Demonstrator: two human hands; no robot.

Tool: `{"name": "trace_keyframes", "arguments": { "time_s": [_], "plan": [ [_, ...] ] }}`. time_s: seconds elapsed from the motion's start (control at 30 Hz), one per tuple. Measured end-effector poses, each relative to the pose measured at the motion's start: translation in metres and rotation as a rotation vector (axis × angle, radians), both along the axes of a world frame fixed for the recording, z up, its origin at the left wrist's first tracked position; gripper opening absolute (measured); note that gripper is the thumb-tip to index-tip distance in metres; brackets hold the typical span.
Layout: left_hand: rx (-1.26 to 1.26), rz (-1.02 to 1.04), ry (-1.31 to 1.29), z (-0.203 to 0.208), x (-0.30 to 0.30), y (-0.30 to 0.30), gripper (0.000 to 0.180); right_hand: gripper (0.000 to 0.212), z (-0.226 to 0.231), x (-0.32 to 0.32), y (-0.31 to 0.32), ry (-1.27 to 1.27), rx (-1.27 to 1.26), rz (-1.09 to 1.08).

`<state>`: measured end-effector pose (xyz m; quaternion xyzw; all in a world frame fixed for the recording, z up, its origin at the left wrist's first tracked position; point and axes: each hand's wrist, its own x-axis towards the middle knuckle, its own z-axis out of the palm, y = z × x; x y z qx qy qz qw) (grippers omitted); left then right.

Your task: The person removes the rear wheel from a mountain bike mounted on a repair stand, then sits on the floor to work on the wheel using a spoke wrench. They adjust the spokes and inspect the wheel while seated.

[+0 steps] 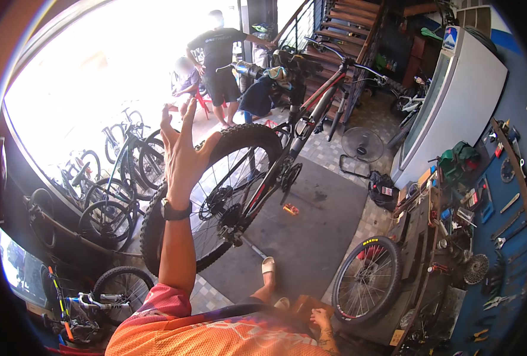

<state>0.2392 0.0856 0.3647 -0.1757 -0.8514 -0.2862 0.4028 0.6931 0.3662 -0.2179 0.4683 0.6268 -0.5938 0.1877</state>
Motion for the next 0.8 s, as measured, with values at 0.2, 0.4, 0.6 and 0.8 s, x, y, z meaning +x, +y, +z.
{"name": "trace_keyframes", "arguments": {
  "time_s": [0.2, 0.4, 0.6, 0.8],
  "plan": [
    [0.002, 0.004, 0.057, 0.004, 0.002, 0.003, 0.101, 0.052, -0.003, 0.035, -0.007, -0.092, -0.068, 0.021],
    [-0.024, -0.034, 0.044, 0.008, 0.006, 0.002, 0.100, 0.036, 0.011, 0.057, -0.020, -0.139, 0.112, 0.136],
    [-0.057, -0.028, 0.042, 0.006, 0.006, -0.001, 0.098, 0.038, 0.012, 0.044, -0.029, -0.129, 0.059, 0.097],
    [-0.017, -0.014, 0.043, 0.001, 0.002, -0.008, 0.100, 0.037, -0.013, 0.021, -0.029, -0.047, -0.057, -0.084]
  ]
}}
